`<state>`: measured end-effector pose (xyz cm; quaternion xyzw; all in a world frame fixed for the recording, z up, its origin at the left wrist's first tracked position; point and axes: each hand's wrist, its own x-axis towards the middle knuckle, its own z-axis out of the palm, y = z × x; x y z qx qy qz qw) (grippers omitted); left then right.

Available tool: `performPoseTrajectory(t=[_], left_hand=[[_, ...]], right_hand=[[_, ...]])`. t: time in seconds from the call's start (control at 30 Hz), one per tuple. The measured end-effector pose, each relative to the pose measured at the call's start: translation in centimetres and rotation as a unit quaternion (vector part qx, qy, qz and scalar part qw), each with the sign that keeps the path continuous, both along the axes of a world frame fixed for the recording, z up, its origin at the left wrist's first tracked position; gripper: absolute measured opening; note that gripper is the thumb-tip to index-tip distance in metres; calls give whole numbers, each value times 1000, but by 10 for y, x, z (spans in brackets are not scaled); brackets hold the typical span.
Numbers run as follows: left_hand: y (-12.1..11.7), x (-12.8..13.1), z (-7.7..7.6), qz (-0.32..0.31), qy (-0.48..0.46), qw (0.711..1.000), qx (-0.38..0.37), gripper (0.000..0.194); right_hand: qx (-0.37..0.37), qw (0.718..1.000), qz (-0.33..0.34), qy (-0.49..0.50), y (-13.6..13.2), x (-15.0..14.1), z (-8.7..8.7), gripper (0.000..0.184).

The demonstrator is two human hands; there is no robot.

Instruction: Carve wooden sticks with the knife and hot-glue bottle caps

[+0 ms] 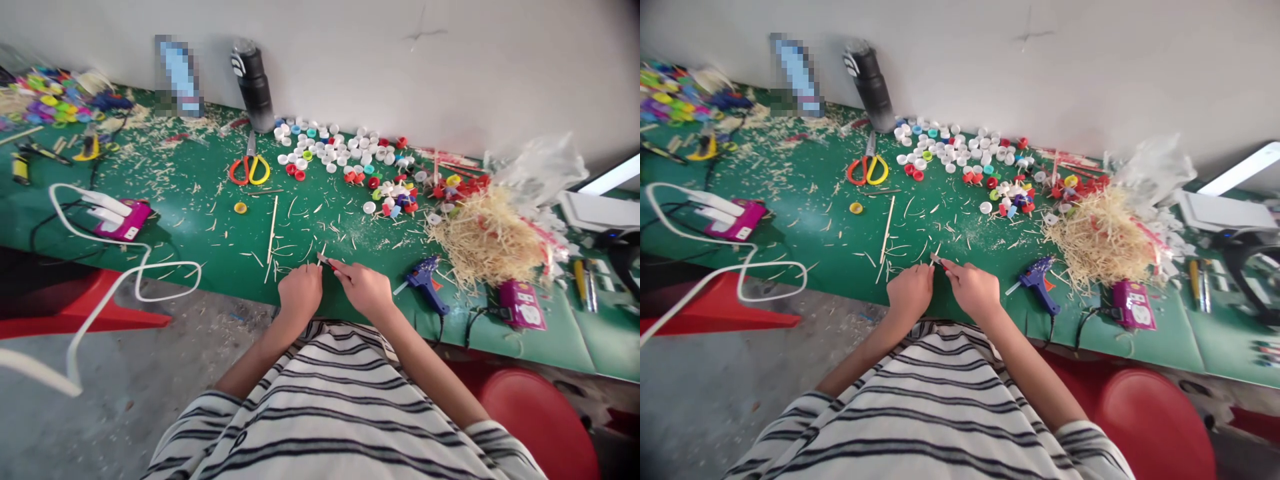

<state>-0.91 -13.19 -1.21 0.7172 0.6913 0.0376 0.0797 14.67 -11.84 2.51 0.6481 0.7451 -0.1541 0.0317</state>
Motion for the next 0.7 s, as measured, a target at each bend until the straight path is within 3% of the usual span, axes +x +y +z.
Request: performPoseTrajectory(t=[0.3, 0.7], left_hand=[[1, 2, -4, 25, -5, 1000, -11, 54], [1, 1, 0, 12, -1, 1000, -7, 55]], right_hand=[[8, 1000, 15, -11, 18, -10, -3, 44], [14, 1000, -13, -16, -6, 3, -5, 44]])
